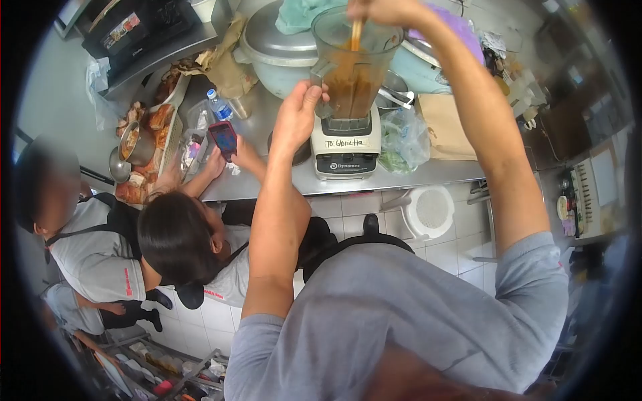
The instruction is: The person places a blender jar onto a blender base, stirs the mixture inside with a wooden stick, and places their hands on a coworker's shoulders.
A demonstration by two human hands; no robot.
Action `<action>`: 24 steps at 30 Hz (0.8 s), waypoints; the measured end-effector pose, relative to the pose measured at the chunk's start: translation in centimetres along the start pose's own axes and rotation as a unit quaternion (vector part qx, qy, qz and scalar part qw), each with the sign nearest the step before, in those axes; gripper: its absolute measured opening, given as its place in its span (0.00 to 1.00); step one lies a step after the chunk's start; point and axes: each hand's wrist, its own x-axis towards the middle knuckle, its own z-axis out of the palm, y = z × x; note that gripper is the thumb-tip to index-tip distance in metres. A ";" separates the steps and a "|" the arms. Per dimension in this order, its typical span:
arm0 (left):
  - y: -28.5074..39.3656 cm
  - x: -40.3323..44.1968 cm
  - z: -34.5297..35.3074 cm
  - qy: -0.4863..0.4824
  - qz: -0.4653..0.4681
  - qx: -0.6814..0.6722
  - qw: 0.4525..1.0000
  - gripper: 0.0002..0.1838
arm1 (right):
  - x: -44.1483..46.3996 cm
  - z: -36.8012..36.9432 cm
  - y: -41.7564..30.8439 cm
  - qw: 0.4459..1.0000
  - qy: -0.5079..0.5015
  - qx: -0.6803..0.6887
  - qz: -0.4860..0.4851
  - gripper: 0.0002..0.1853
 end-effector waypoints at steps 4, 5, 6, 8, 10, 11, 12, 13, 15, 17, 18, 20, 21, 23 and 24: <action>0.0 -0.2 -0.2 -0.009 -0.004 0.006 1.000 0.18 | 0.2 0.6 -0.5 1.000 -0.027 0.009 0.005 0.12; 0.0 0.0 0.0 -0.011 0.000 0.007 1.000 0.18 | 0.2 0.3 -0.6 1.000 -0.029 0.007 0.007 0.12; -0.2 -0.1 0.1 -0.010 -0.004 -0.004 1.000 0.17 | 0.1 0.0 -0.7 0.999 -0.031 0.006 0.009 0.12; -0.5 -0.1 0.0 0.001 -0.015 -0.017 1.000 0.17 | 0.4 -2.0 -0.5 1.000 -0.007 0.016 0.019 0.13; -0.8 -0.2 0.0 0.001 -0.004 -0.015 1.000 0.17 | -0.4 -5.1 -0.7 0.989 0.061 0.098 0.088 0.13; -0.7 -0.4 0.0 0.000 -0.003 -0.015 1.000 0.17 | -0.3 -4.6 -0.8 0.988 0.068 0.109 0.090 0.13; -0.4 -0.5 0.1 0.003 -0.010 -0.016 1.000 0.17 | 0.0 -2.9 -0.9 0.992 0.052 0.089 0.066 0.14; -0.2 -0.3 0.3 0.005 -0.016 -0.017 1.000 0.17 | 0.1 -1.4 -1.1 0.999 0.010 0.031 0.030 0.14; -0.3 0.0 0.3 0.000 -0.003 -0.011 1.000 0.17 | 0.0 -0.3 -0.8 0.999 -0.019 -0.020 0.019 0.14; -0.8 -0.6 0.1 0.005 -0.008 -0.008 1.000 0.17 | 0.5 0.9 -1.2 0.999 -0.035 -0.011 0.014 0.14; -0.9 -0.6 0.1 0.008 -0.008 -0.005 1.000 0.17 | 0.5 1.6 -1.4 0.999 -0.044 -0.004 0.015 0.14; -0.8 -0.1 0.4 0.003 0.005 -0.001 1.000 0.17 | 0.3 0.9 -1.4 0.999 -0.045 -0.003 0.022 0.14; -1.3 -0.2 0.5 0.005 0.003 -0.016 1.000 0.18 | 0.1 0.2 -1.3 0.999 -0.043 -0.005 0.027 0.14; -0.7 0.3 0.4 0.011 0.003 -0.031 0.999 0.19 | -0.1 -0.6 -1.0 0.999 -0.035 -0.021 -0.001 0.14; -0.7 0.3 0.3 0.007 0.010 -0.012 1.000 0.19 | 0.0 -0.2 -1.1 0.999 -0.039 -0.019 -0.004 0.14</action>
